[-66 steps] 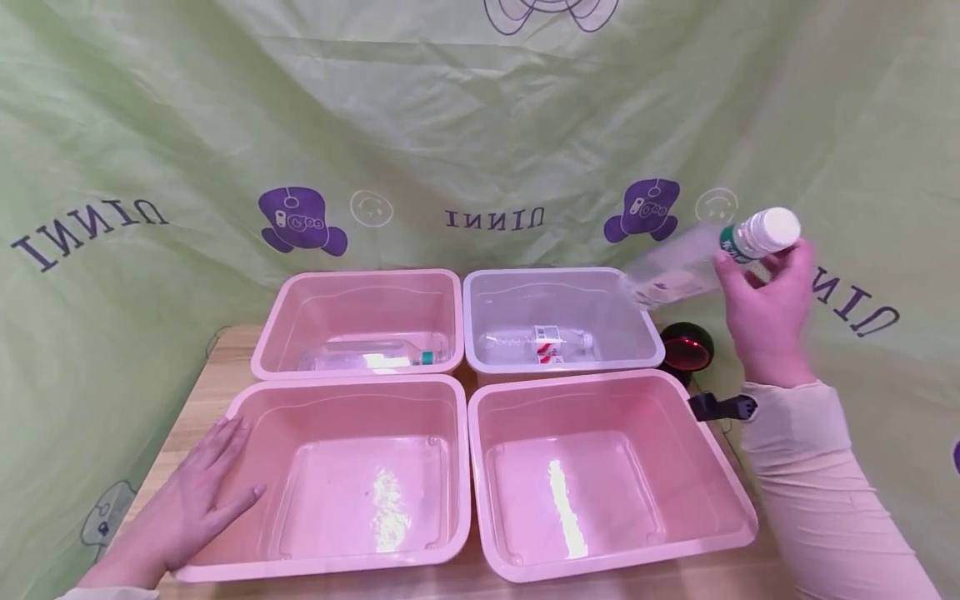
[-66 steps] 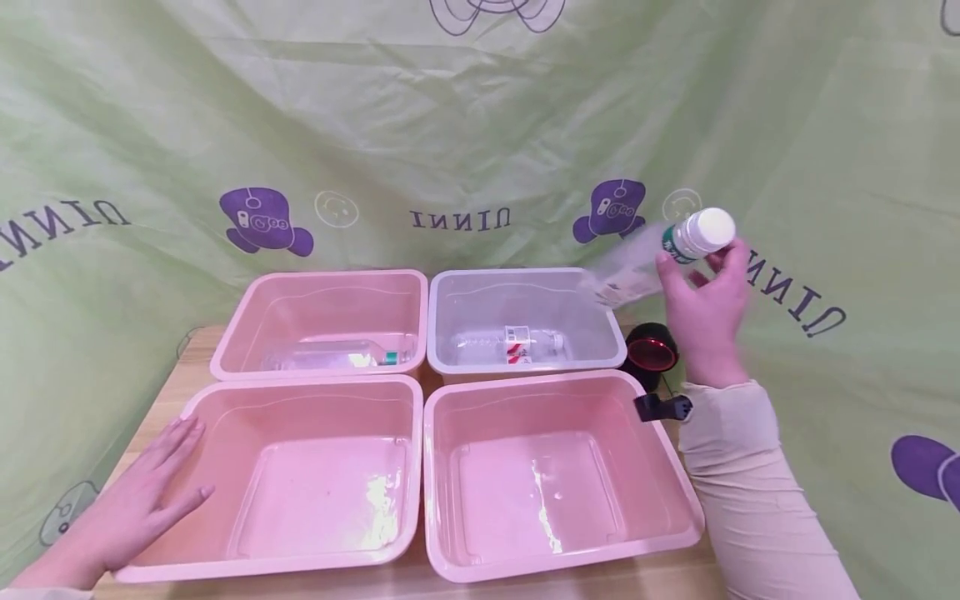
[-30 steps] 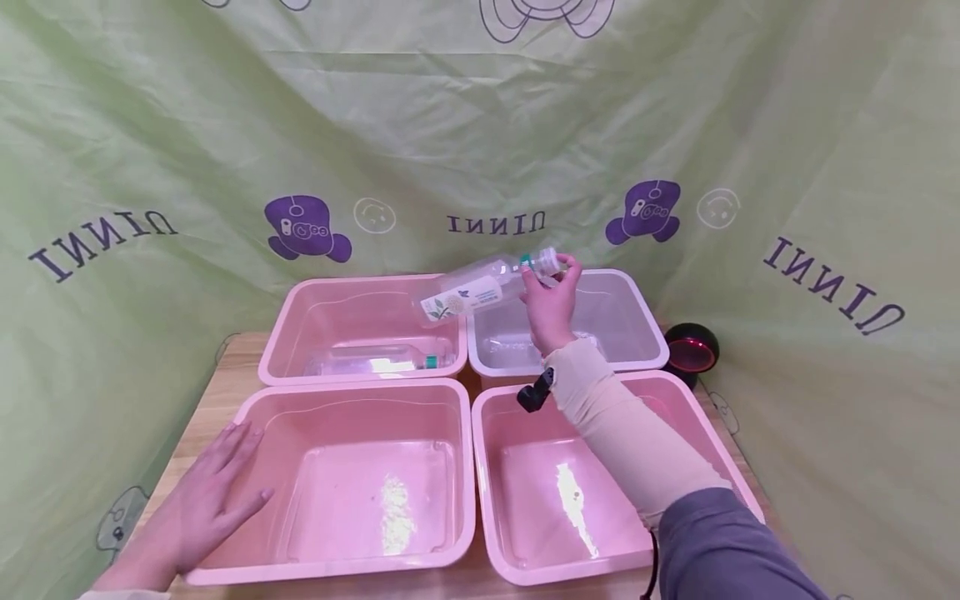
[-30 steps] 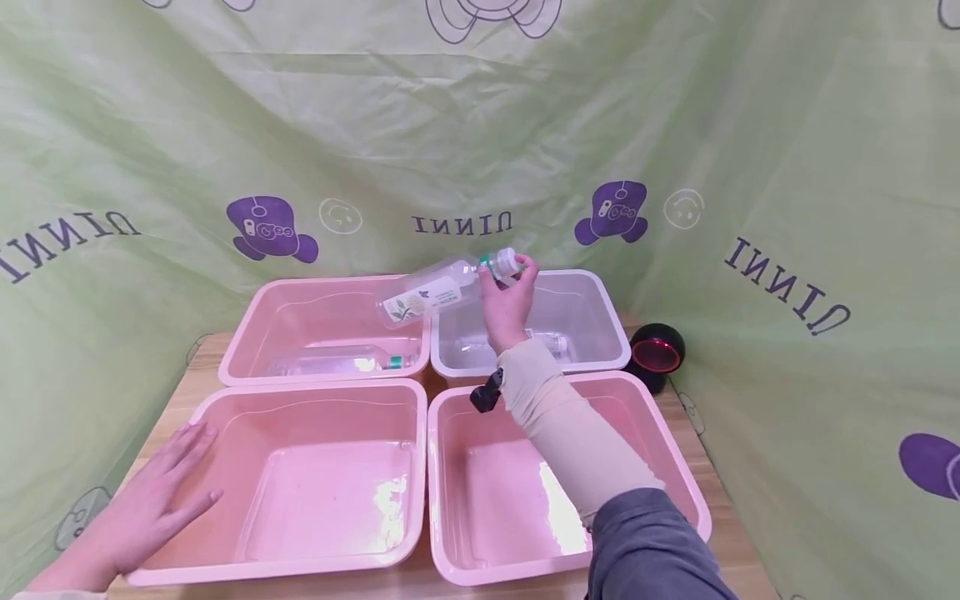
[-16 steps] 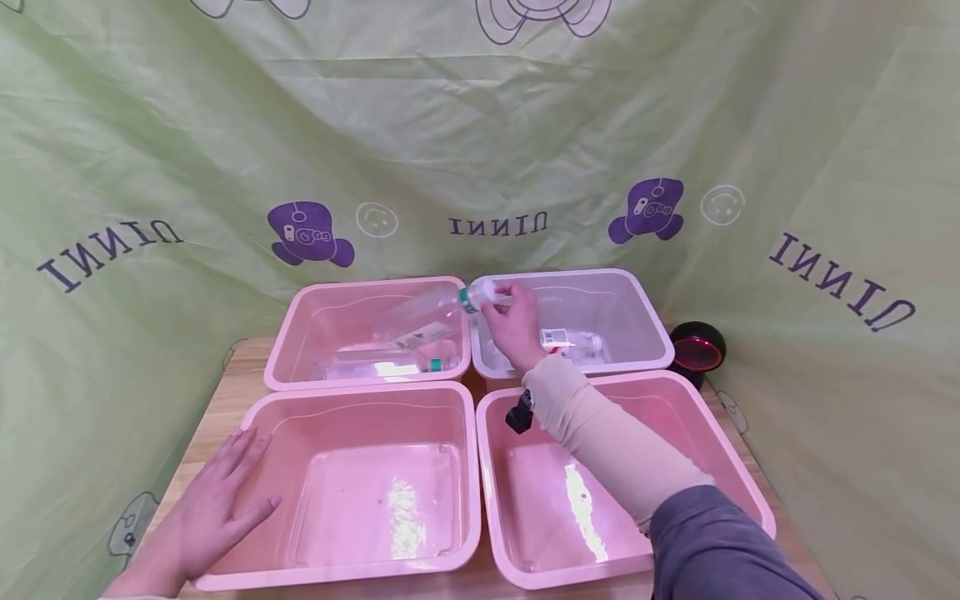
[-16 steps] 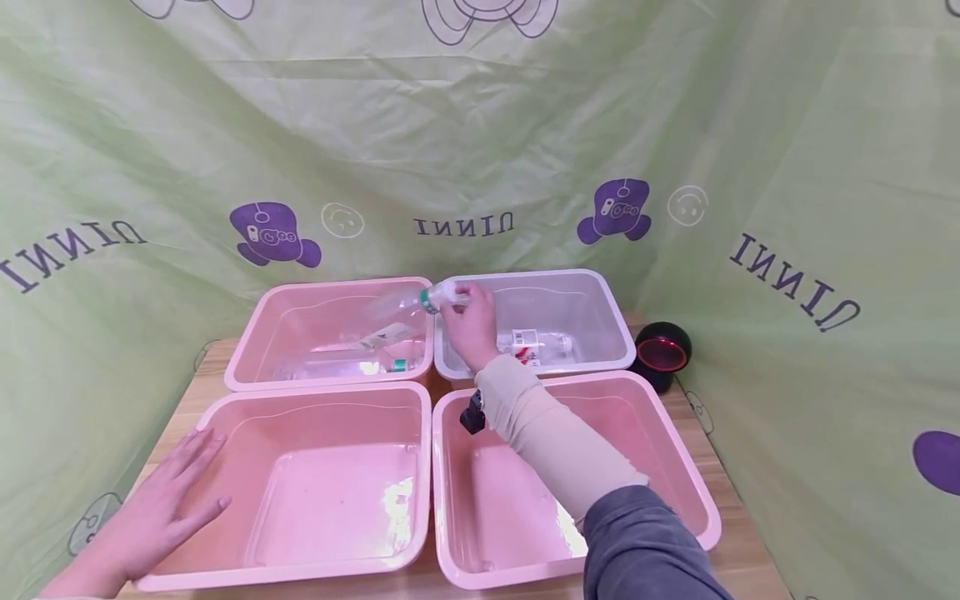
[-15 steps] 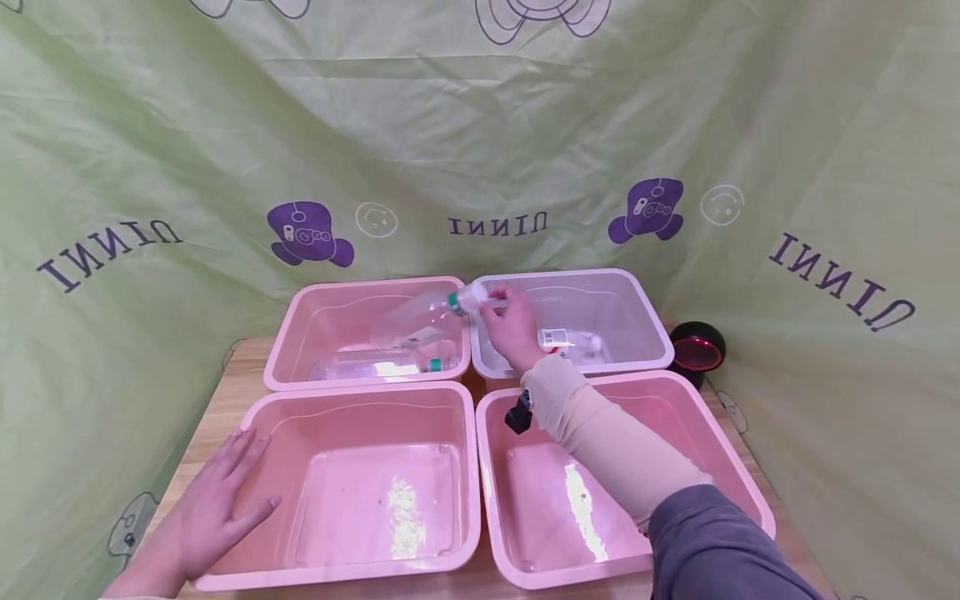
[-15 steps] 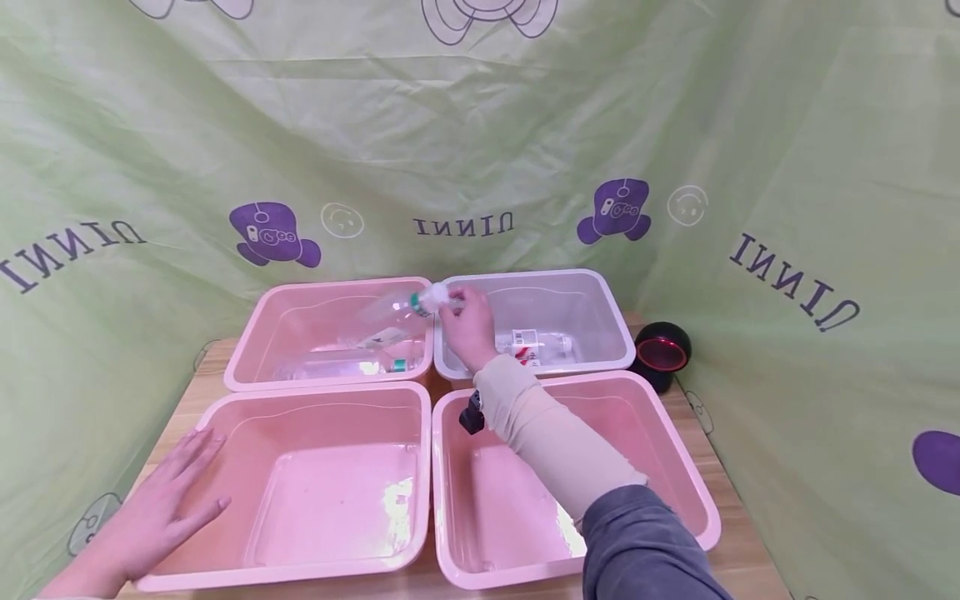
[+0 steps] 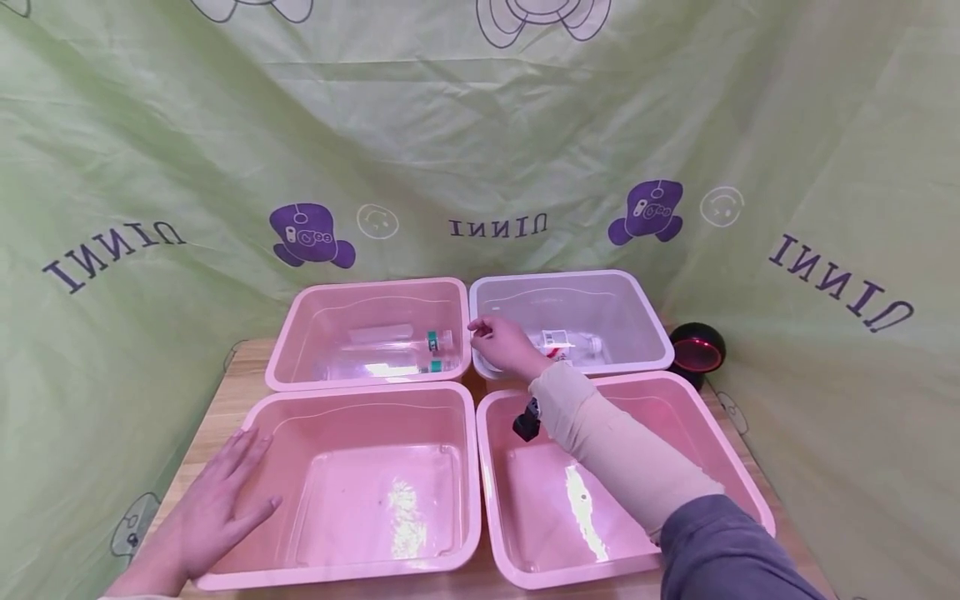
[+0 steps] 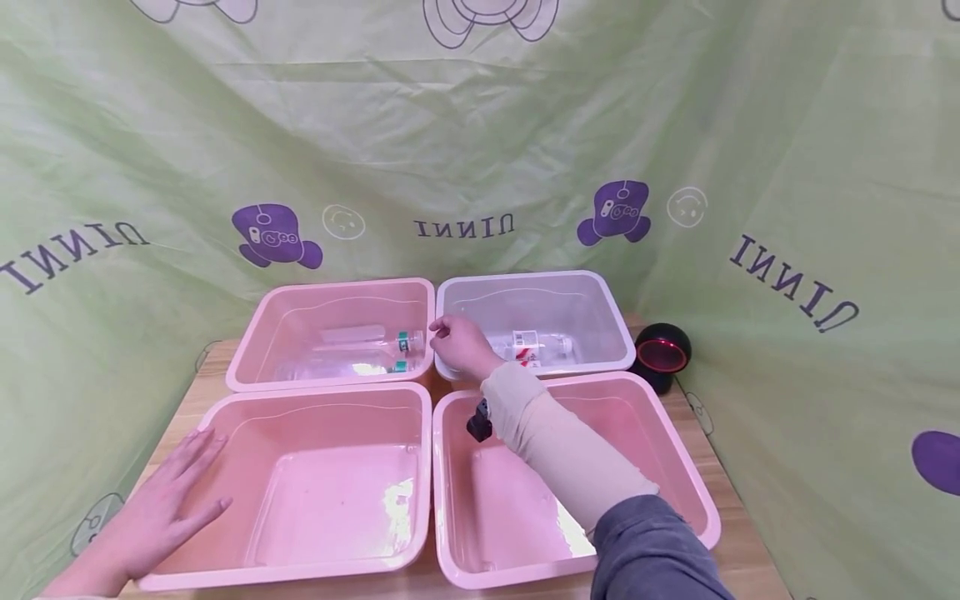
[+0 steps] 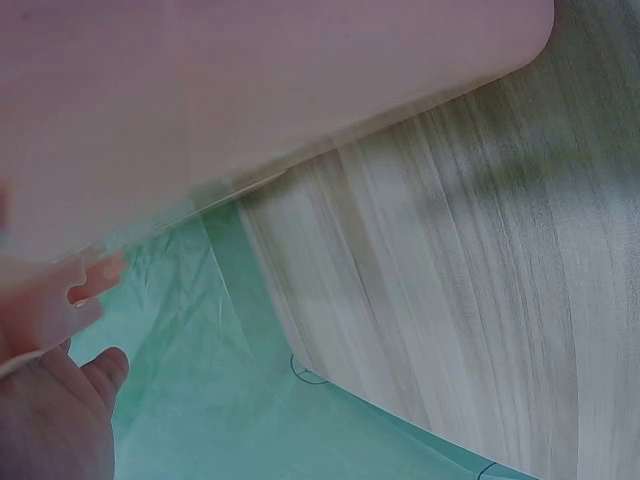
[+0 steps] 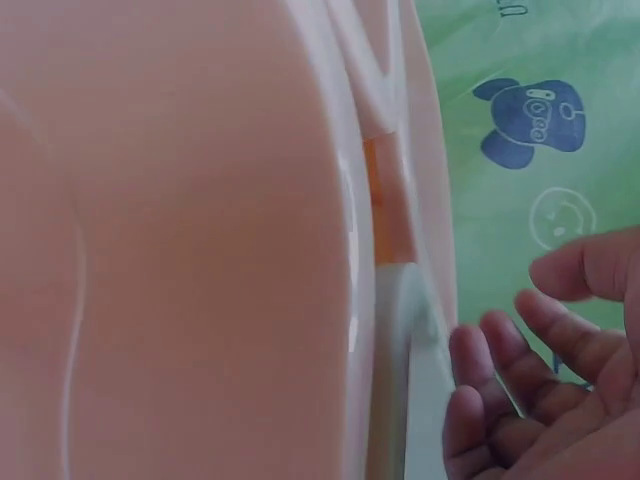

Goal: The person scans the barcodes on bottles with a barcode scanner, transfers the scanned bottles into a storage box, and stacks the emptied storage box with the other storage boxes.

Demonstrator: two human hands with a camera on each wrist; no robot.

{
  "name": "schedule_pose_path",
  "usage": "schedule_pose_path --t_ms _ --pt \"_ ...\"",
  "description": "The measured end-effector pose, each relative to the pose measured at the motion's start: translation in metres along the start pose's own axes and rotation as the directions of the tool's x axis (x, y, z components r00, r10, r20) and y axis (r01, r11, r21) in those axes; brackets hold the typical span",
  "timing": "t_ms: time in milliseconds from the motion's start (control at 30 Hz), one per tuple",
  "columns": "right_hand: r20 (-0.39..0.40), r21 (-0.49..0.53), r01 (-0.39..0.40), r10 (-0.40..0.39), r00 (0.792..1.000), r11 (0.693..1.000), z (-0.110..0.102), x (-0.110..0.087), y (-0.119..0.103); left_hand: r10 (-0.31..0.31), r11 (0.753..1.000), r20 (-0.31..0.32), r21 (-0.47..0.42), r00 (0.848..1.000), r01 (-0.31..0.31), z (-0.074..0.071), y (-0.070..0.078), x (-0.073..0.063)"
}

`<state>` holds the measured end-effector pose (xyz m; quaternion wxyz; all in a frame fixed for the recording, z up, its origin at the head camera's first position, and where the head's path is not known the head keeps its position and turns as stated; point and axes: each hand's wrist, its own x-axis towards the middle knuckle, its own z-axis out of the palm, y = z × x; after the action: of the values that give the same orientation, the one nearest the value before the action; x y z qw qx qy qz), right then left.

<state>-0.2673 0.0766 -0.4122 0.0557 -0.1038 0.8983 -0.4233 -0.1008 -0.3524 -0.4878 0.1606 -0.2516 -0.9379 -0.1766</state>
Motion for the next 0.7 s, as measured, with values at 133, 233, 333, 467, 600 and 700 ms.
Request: schedule_pose_path --t_ms 133,233,333,467,600,700 --pt "0.052 0.004 0.043 -0.043 0.998 0.999 -0.008 -0.015 0.008 0.000 1.000 0.009 -0.006 1.000 0.000 -0.001 0.001 0.001" --pt "0.078 0.017 0.054 -0.055 0.995 0.998 -0.016 -0.027 0.013 0.006 1.000 0.013 -0.008 1.000 -0.006 -0.002 0.000 0.002" --pt "0.083 0.038 0.058 -0.061 0.995 0.998 -0.029 -0.041 0.015 0.007 1.000 0.017 -0.008 1.000 -0.007 -0.002 -0.001 0.004" --pt "0.100 0.069 0.051 -0.057 0.993 0.996 -0.045 -0.062 0.023 0.016 1.000 0.018 -0.006 1.000 -0.016 -0.001 -0.003 0.007" --pt "0.103 0.056 0.045 -0.050 0.993 0.997 -0.061 -0.084 0.036 0.055 0.998 0.022 -0.013 0.998 -0.055 -0.001 -0.007 0.008" --pt "0.067 0.023 0.056 -0.057 0.996 0.998 -0.073 -0.099 0.048 0.022 0.999 0.075 -0.031 0.997 -0.020 -0.010 -0.002 0.013"
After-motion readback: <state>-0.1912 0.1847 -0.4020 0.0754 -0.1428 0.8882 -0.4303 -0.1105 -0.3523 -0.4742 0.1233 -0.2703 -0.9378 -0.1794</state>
